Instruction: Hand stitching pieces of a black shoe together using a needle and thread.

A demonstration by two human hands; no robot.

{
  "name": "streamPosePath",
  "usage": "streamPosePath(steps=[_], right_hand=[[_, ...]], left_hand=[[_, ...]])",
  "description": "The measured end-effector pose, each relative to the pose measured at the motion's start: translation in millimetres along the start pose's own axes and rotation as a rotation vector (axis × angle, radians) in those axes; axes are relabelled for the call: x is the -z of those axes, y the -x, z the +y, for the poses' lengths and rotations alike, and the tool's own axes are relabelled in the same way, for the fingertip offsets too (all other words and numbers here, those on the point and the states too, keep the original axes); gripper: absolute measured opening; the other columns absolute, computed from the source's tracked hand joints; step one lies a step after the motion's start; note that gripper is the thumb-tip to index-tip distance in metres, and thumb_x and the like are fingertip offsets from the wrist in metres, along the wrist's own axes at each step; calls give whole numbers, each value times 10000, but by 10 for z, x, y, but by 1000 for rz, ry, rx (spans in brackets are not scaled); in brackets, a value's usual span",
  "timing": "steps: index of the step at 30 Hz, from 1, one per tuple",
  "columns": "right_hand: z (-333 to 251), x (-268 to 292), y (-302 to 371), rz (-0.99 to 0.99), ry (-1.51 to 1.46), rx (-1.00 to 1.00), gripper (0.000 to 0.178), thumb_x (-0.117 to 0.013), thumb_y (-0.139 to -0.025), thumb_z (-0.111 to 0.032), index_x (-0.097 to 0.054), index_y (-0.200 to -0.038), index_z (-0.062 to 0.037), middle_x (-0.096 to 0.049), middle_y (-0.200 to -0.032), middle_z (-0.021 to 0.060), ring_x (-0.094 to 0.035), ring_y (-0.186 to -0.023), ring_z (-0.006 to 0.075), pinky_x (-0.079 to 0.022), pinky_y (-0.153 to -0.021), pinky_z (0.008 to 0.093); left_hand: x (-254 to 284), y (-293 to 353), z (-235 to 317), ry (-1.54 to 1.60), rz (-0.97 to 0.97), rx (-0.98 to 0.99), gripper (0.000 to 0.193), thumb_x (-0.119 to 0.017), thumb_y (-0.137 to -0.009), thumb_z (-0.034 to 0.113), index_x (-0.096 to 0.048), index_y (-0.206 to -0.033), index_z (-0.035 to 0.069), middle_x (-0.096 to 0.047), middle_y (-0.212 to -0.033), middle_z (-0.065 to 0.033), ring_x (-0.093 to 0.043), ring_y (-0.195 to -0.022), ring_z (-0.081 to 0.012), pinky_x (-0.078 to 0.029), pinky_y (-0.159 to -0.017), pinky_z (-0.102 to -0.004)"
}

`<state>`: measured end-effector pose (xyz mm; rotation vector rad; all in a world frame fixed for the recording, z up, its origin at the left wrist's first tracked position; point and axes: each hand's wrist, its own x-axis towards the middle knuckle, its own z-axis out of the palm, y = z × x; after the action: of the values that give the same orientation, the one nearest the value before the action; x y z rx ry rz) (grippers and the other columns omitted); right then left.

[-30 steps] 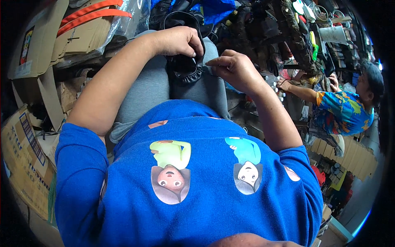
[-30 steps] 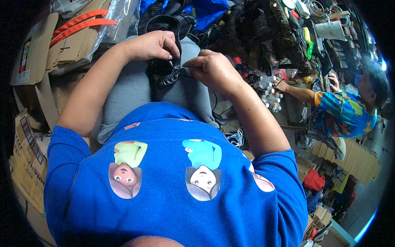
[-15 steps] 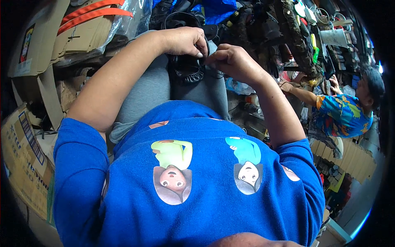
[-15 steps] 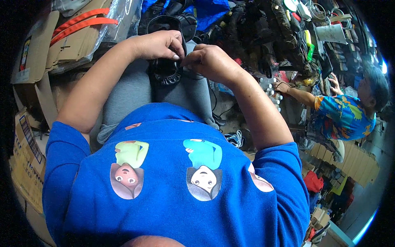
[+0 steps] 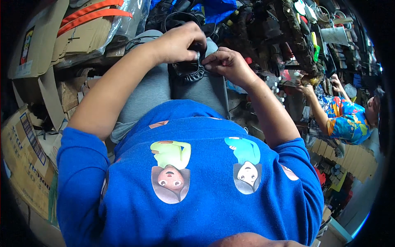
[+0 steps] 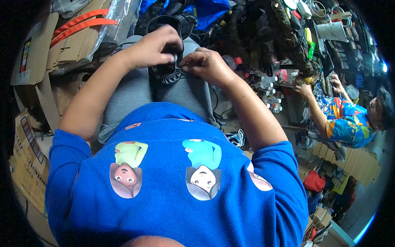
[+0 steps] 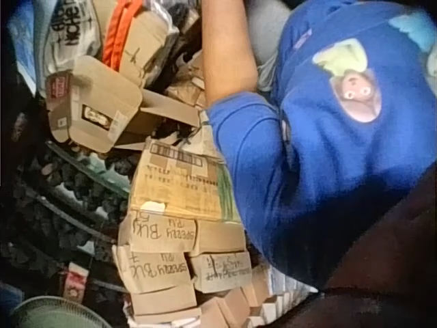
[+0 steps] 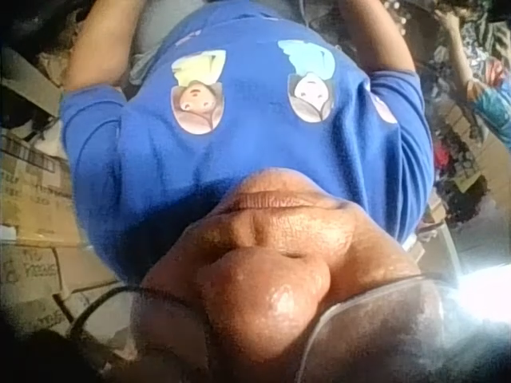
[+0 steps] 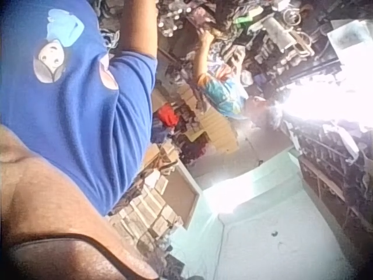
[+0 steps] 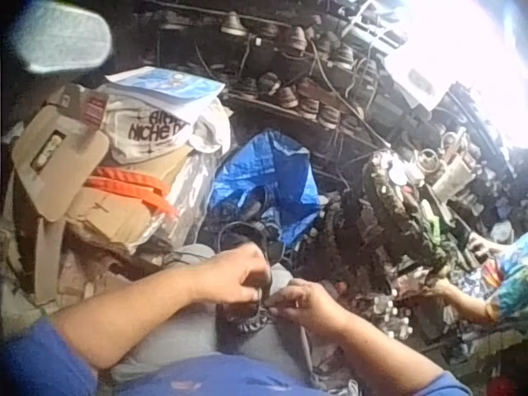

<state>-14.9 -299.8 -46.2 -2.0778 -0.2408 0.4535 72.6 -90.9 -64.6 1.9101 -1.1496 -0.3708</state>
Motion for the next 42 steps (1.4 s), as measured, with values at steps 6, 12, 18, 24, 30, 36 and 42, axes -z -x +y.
streamPosePath(steps=[6,12,18,24,30,36,42], right_hand=[[12,-52,212,109,277,119,263,-637,-800,-61,-697,-1029,-173,-563,-799,73,-573,-771,226,-461,-705,349],[-24,-348,382,311,607,202,316,-618,-793,-91,-669,-1082,-208,-549,-775,35,-557,-797,217,-386,-757,369],[-7,-358,425,326,722,196,321,-626,-799,-93,-666,-1098,-201,-537,-774,22,-543,-797,192,-375,-765,347],[141,-39,241,70,238,120,354,-598,-794,1,-694,-1079,-185,-507,-780,42,-521,-781,154,-441,-718,274],[185,128,24,-12,370,162,237,-611,-847,-78,-712,-1020,-204,-525,-829,19,-510,-841,169,-431,-789,301],[150,166,-36,-87,397,27,228,-599,-867,-211,-698,-1035,-329,-582,-969,21,-515,-1035,218,-418,-943,363],[164,156,-43,-130,48,-9,232,-626,-832,-58,-716,-1022,-156,-509,-811,-11,-495,-832,123,-436,-781,265]], left_hand=[[132,497,248,-27,246,194,404,-551,-752,-73,-633,-1110,97,-524,-974,-106,-570,-861,-224,-470,-787,-308],[-159,788,435,-221,300,213,214,-652,-727,15,-689,-912,115,-583,-778,-58,-567,-840,-231,-432,-763,-361],[-258,721,459,-672,314,151,137,-715,-700,111,-701,-831,148,-576,-748,1,-540,-818,-184,-355,-781,-332],[-228,710,345,-308,287,133,131,-719,-708,168,-720,-839,168,-531,-739,16,-518,-835,-168,-333,-810,-349],[-219,637,240,-418,294,188,166,-713,-712,164,-733,-872,206,-508,-726,27,-504,-821,-149,-319,-809,-344],[-223,626,265,-445,271,203,176,-713,-707,157,-733,-871,217,-486,-719,24,-496,-799,-155,-292,-784,-328],[-244,582,246,-421,253,178,154,-712,-707,164,-729,-854,207,-517,-738,22,-506,-813,-160,-301,-788,-331]])
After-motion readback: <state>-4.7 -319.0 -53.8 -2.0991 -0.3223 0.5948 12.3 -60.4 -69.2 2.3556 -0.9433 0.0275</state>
